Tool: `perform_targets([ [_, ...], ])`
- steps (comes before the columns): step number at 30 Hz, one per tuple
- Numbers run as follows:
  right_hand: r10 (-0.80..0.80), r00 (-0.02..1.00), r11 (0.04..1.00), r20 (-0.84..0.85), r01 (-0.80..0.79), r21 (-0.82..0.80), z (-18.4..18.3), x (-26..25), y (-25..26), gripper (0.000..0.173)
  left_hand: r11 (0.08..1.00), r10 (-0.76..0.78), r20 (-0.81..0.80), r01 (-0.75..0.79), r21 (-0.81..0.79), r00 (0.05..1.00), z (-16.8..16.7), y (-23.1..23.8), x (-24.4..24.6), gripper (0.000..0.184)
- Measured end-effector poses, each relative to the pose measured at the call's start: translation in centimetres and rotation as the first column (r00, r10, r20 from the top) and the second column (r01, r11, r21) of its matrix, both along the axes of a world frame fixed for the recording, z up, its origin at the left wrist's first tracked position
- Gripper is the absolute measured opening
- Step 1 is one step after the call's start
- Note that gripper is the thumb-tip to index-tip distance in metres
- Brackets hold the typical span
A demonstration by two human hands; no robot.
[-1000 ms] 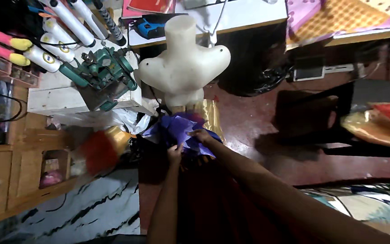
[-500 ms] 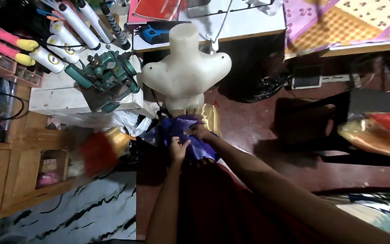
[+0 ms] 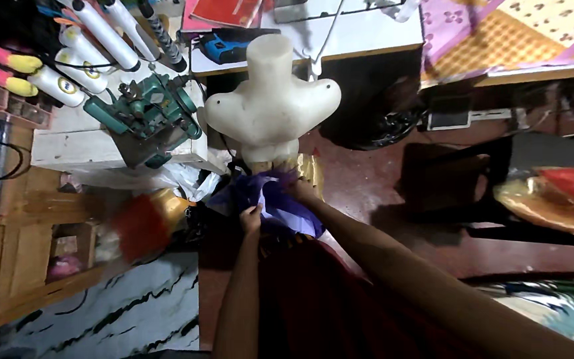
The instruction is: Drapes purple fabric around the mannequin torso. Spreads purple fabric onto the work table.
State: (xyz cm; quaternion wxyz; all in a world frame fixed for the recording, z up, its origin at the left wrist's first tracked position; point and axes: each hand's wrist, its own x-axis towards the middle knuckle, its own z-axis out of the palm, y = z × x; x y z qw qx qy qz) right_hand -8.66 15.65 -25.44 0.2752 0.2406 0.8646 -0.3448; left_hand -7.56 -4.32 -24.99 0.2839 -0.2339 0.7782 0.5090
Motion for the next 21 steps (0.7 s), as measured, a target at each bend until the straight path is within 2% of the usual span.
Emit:
perform_targets([
  [2, 0.058, 0.997, 0.998, -0.043, -0.057, 0.022, 0.3, 0.6, -1.1, 0.051, 0.994, 0.102, 0.001, -0.102, 0.031, 0.995, 0.3, 0.1, 0.1, 0.031],
  [5, 0.084, 0.992, 0.958, -0.094, -0.106, -0.265, 0.0, 1.4, -3.4, 0.052, 0.982, 0.177, -0.011, -0.176, 0.067, 0.984, 0.8, 0.2, 0.3, 0.03],
  [7, 0.026, 0.993, 0.867, -0.114, -0.079, -0.492, -0.8, 1.7, -4.5, 0.042, 0.982, 0.185, -0.026, -0.183, 0.04, 0.982, 0.7, 0.1, 0.4, 0.031],
  [9, -0.001, 0.997, 0.798, -0.073, -0.043, -0.601, -1.0, 1.7, -5.0, 0.033, 0.987, 0.16, 0.003, -0.16, -0.021, 0.987, 0.6, -0.4, 0.5, 0.036],
  [13, 0.006, 1.0, 0.814, -0.011, -0.011, -0.58, 0.1, 1.5, -4.4, 0.026, 0.986, 0.158, 0.067, -0.154, -0.062, 0.985, 1.5, -0.7, 0.7, 0.039],
  [15, 0.005, 1.0, 0.816, -0.025, -0.018, -0.578, 0.0, 1.5, -4.0, 0.028, 0.982, 0.189, 0.085, -0.187, -0.03, 0.978, 1.6, -0.8, 0.9, 0.04],
  [18, 0.095, 0.994, 0.751, -0.045, -0.101, -0.652, -0.9, 1.9, -3.9, 0.043, 0.975, 0.215, 0.095, -0.22, 0.041, 0.972, 1.8, -0.6, 1.0, 0.042],
  [21, 0.159, 0.986, 0.781, -0.04, -0.151, -0.606, -1.6, 2.2, -4.1, 0.036, 0.962, 0.243, 0.122, -0.255, 0.095, 0.962, 1.8, -0.1, 1.0, 0.044],
])
